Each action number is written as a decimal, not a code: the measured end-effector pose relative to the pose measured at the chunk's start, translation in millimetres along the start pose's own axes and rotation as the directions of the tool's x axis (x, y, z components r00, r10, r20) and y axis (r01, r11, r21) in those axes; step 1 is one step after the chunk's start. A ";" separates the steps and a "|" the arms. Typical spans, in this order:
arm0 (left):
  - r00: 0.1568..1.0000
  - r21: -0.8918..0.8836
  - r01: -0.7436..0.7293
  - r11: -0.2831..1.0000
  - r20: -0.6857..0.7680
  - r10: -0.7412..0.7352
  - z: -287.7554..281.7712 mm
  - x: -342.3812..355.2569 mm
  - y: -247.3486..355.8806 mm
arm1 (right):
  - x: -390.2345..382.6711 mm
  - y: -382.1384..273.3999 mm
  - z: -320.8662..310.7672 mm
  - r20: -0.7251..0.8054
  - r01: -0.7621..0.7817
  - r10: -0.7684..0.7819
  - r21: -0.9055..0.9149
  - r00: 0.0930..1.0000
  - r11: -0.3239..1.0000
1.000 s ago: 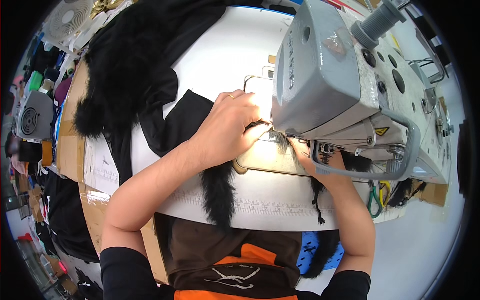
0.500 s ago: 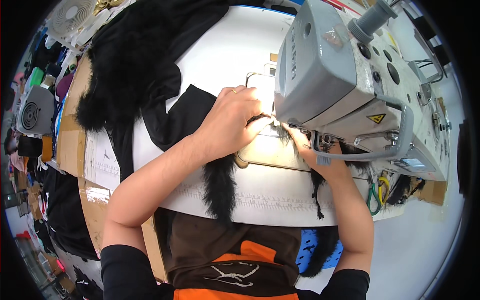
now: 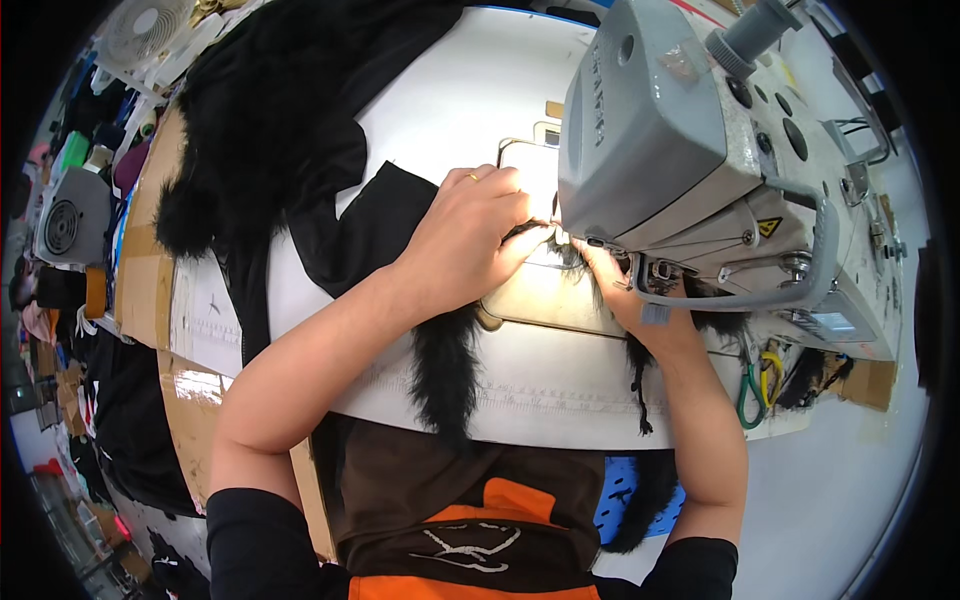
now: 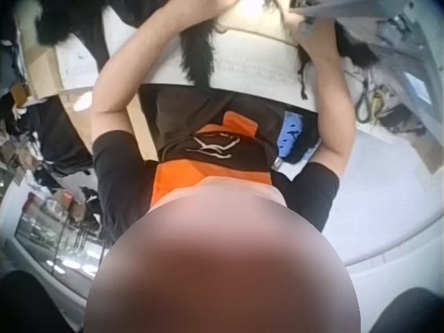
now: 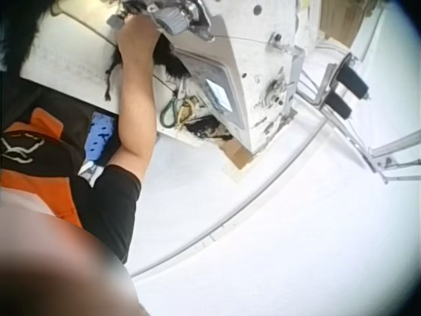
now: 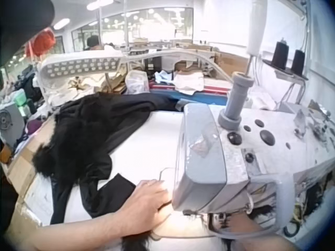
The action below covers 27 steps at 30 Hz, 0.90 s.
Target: Sewing faux fur trim onto black fabric using an industrial sewing machine and trimming it with scissors.
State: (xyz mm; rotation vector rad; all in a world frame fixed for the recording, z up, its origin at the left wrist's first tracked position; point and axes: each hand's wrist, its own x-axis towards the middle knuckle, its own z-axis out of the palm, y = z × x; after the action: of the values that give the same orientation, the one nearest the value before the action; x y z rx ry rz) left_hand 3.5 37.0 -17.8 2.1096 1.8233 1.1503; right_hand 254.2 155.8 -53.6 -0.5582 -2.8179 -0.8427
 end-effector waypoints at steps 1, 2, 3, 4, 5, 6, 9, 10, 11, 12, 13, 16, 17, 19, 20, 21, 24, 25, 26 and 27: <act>1.000 -0.003 0.001 1.000 0.000 -0.001 -0.5 -0.7 1.0 | 3.8 2.3 -9.8 0.003 0.001 -0.001 0.000 1.000 1.000; 0.999 0.043 -0.013 0.999 0.035 0.012 -3.5 -2.4 2.3 | 10.0 4.0 -21.1 0.075 -0.070 0.052 0.247 0.996 0.967; 0.997 0.088 -0.030 0.996 0.072 0.023 -6.7 -4.2 3.5 | 14.9 4.0 -29.7 0.159 -0.152 0.086 0.472 0.984 0.868; 0.997 0.084 -0.030 0.996 0.073 0.024 -8.7 -6.8 4.7 | 16.2 2.9 -35.6 0.163 -0.154 0.086 0.470 0.983 0.869; 0.996 0.075 -0.053 0.996 0.070 0.048 -11.4 -11.0 6.4 | 16.1 0.8 -40.9 0.066 -0.133 0.119 0.642 0.991 0.755; 0.995 0.066 -0.076 0.995 0.068 0.072 -13.6 -13.6 7.9 | 16.0 -0.8 -43.2 -0.024 -0.087 0.170 0.785 0.985 0.613; 0.993 0.078 -0.097 0.992 0.079 0.091 -15.5 -13.9 10.1 | 15.1 -2.9 -41.1 0.117 -0.216 0.233 0.860 0.965 0.463; 0.991 0.071 -0.100 0.992 0.091 0.093 -15.0 -13.6 9.6 | 14.6 -3.8 -39.2 0.246 -0.331 0.264 0.873 0.933 0.358; 0.991 0.070 -0.100 0.993 0.092 0.093 -14.7 -13.2 9.7 | 12.9 -3.6 -38.1 0.247 -0.333 0.264 0.873 0.932 0.357; 0.990 0.084 -0.112 0.990 0.091 0.105 -14.8 -13.0 10.3 | 9.3 -2.4 -37.1 0.205 -0.294 0.229 0.828 0.951 0.478; 0.989 0.099 -0.124 0.987 0.092 0.115 -15.7 -12.9 11.1 | 4.9 -0.8 -36.2 0.167 -0.247 0.188 0.770 0.968 0.588; 0.984 0.137 -0.158 0.978 0.107 0.144 -20.5 -13.5 12.7 | -5.3 4.3 -33.3 0.081 -0.074 0.037 0.522 0.996 0.850; 0.984 0.137 -0.159 0.978 0.107 0.145 -20.9 -13.2 13.4 | -6.3 5.4 -32.1 0.080 -0.074 0.038 0.522 0.996 0.850; 0.982 0.136 -0.167 0.977 0.108 0.152 -20.8 -12.8 14.6 | -7.8 6.4 -30.3 -0.086 0.122 -0.105 0.215 0.991 0.969; 0.982 0.135 -0.167 0.977 0.109 0.153 -21.1 -13.4 14.7 | -6.9 5.7 -30.3 -0.086 0.121 -0.104 0.215 0.991 0.969; 0.981 0.150 -0.172 0.974 0.112 0.156 -21.7 -14.2 14.7 | -4.8 4.6 -30.6 0.001 0.000 0.000 0.422 1.000 0.907; 0.978 0.163 -0.200 0.966 0.096 0.186 -20.6 -11.6 13.4 | -7.3 4.6 -19.8 0.052 -0.077 0.059 0.474 0.997 0.877; 0.975 0.168 -0.219 0.961 0.078 0.209 -21.2 -10.4 13.6 | -8.3 5.1 -16.4 -0.004 -0.021 0.024 0.341 1.000 0.940; 0.975 0.169 -0.219 0.961 0.076 0.209 -20.1 -11.3 13.1 | -9.3 5.7 -17.8 -0.006 -0.019 0.023 0.341 1.000 0.940; 0.977 0.165 -0.211 0.963 0.079 0.200 -17.6 -13.4 11.7 | -11.2 5.7 -20.0 -0.032 0.049 -0.041 0.306 0.999 0.951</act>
State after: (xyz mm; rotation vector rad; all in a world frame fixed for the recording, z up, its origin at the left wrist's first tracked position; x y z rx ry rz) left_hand 2.3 15.5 -5.1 2.4527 1.7688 0.9858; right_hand 267.4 145.7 -36.9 -0.4333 -2.8665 -0.3994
